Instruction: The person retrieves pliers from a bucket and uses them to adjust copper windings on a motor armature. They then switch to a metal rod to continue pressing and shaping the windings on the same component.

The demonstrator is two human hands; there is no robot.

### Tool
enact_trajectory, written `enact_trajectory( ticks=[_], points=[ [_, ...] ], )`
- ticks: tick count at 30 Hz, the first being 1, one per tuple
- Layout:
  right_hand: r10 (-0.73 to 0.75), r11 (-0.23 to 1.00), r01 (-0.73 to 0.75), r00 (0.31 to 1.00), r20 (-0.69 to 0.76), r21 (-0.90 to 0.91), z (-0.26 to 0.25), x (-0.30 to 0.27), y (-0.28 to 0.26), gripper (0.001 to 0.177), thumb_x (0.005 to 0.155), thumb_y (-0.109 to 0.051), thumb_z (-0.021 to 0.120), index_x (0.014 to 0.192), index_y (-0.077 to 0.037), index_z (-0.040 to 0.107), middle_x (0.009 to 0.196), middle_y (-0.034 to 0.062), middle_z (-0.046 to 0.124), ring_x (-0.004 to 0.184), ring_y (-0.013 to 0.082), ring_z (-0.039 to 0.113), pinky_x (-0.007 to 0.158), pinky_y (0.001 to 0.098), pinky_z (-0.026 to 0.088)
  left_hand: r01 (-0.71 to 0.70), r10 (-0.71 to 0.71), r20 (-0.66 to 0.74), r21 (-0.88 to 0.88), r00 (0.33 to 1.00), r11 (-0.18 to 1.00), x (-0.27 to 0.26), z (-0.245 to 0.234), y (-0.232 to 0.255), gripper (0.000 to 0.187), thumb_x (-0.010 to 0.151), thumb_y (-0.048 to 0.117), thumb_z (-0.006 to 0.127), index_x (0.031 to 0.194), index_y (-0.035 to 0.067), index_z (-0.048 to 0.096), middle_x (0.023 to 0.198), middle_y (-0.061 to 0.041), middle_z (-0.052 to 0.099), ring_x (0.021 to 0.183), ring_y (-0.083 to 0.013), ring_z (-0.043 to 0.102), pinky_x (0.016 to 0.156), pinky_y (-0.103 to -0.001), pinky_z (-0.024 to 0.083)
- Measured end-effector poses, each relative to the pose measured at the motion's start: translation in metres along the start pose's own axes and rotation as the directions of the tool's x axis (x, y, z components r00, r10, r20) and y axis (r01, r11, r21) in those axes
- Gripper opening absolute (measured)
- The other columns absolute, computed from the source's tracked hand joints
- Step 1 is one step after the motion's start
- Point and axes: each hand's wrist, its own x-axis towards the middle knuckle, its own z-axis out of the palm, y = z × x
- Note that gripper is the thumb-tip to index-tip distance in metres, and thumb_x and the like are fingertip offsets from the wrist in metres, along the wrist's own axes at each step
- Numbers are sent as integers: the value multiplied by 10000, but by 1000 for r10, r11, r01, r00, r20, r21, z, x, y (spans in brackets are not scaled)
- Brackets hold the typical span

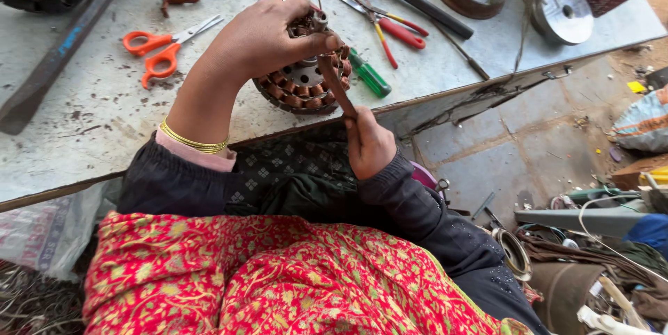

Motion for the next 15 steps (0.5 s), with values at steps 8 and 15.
enact_trajectory(
  ticks=[8, 15],
  points=[
    [19, 996, -21, 999, 29, 82, -5, 4, -15, 163, 1063, -47, 548, 1219, -4, 573, 825, 178, 661, 735, 375, 699, 659, 392, 538, -84, 81, -62, -52, 995, 995, -9, -5, 13, 828, 940, 839, 407, 1074, 107, 768, 888, -126, 753, 868, -366, 721, 734, -479, 550],
    [75, 995, -75, 997, 4, 73, -4, 5, -11, 141, 1091, -55, 525, 1207, 2, 581, 769, 128, 654, 655, 260, 693, 630, 350, 523, -19, 22, -79, 39, 997, 999, -6, 0, 8, 788, 951, 831, 430, 1021, 144, 809, 714, -136, 678, 725, -349, 704, 625, -455, 533]
  ],
)
